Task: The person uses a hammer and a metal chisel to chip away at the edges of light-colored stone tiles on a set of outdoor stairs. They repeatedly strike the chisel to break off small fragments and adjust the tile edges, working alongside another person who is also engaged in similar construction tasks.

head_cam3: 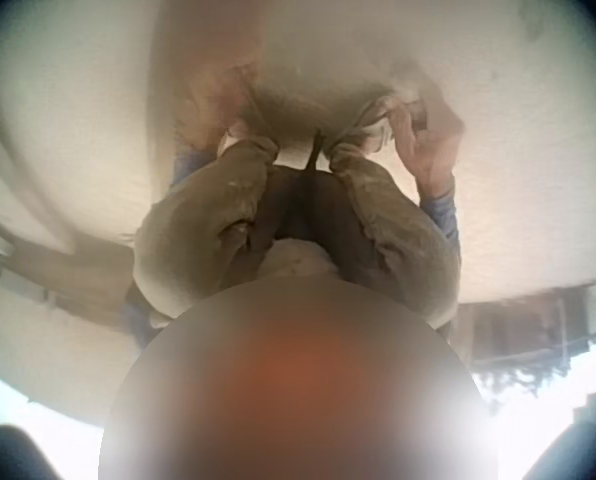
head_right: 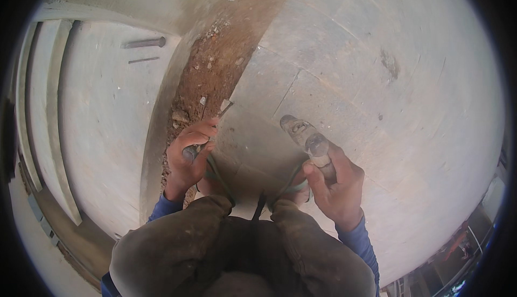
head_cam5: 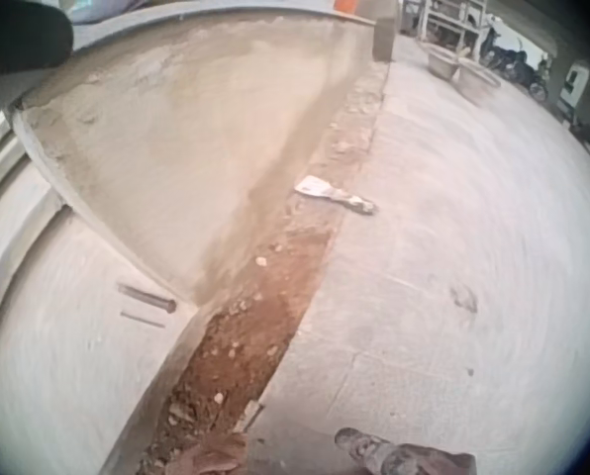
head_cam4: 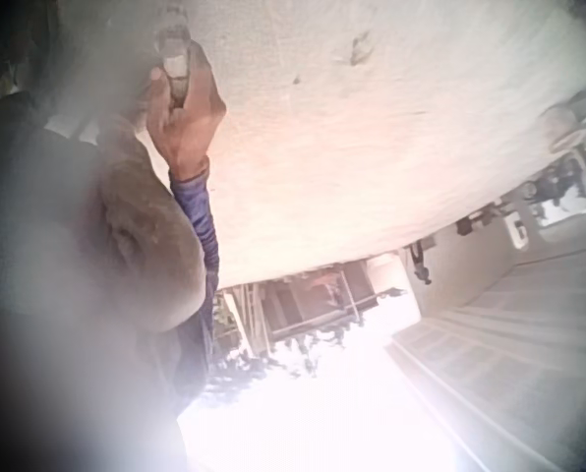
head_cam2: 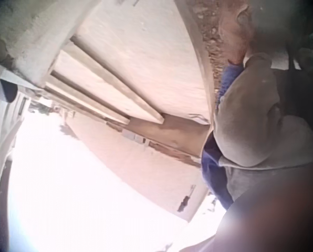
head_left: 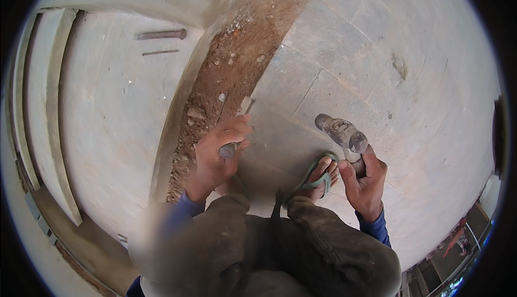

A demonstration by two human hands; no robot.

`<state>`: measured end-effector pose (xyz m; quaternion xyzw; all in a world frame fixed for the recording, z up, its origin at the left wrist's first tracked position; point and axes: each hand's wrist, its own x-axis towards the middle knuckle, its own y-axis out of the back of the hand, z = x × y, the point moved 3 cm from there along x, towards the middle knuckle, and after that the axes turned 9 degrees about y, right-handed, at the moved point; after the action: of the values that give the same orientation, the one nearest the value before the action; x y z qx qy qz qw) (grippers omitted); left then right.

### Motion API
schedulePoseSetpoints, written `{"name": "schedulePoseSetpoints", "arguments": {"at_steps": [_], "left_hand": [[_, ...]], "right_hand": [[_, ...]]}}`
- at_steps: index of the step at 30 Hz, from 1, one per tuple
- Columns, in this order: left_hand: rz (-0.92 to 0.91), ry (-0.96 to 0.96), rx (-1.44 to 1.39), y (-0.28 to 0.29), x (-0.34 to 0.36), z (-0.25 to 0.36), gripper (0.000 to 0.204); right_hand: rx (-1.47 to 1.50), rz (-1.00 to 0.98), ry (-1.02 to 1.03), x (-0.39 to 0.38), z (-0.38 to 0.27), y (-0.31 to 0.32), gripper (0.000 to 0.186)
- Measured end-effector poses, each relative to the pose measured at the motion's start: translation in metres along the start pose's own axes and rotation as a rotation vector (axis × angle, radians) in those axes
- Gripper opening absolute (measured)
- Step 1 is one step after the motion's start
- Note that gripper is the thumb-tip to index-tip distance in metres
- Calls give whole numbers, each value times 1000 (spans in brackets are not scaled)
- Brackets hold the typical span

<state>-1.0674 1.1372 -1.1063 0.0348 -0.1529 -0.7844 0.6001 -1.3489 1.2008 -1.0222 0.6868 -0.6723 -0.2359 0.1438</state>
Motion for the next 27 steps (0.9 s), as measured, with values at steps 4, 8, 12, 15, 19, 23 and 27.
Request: {"name": "schedulePoseSetpoints", "arguments": {"at_steps": [4, 8, 12, 15, 19, 23, 27], "left_hand": [[-45, -58, 103, -7, -10, 5, 40], [-58, -22, 176, -10, -2, 12, 36], [-63, -16, 178, -13, 0, 12, 34], [-49, -18, 118, -12, -3, 6, 34], [-45, 8, 103, -13, -3, 6, 34], [-60, 3, 154, -13, -2, 10, 33], [-35, 3, 96, -11, -4, 1, 33]], "right_hand": [[-45, -133, 316, 0, -7, -14, 47], [-62, -278, 567, 0, -23, -20, 59], [-130, -282, 828, 6, -51, -22, 56], [-300, -359, 837, 15, -59, -29, 60], [-365, -313, 854, 20, -73, -30, 61], [-359, -279, 993, 16, -74, -29, 62], [-494, -336, 850, 29, -74, -30, 58]]}}
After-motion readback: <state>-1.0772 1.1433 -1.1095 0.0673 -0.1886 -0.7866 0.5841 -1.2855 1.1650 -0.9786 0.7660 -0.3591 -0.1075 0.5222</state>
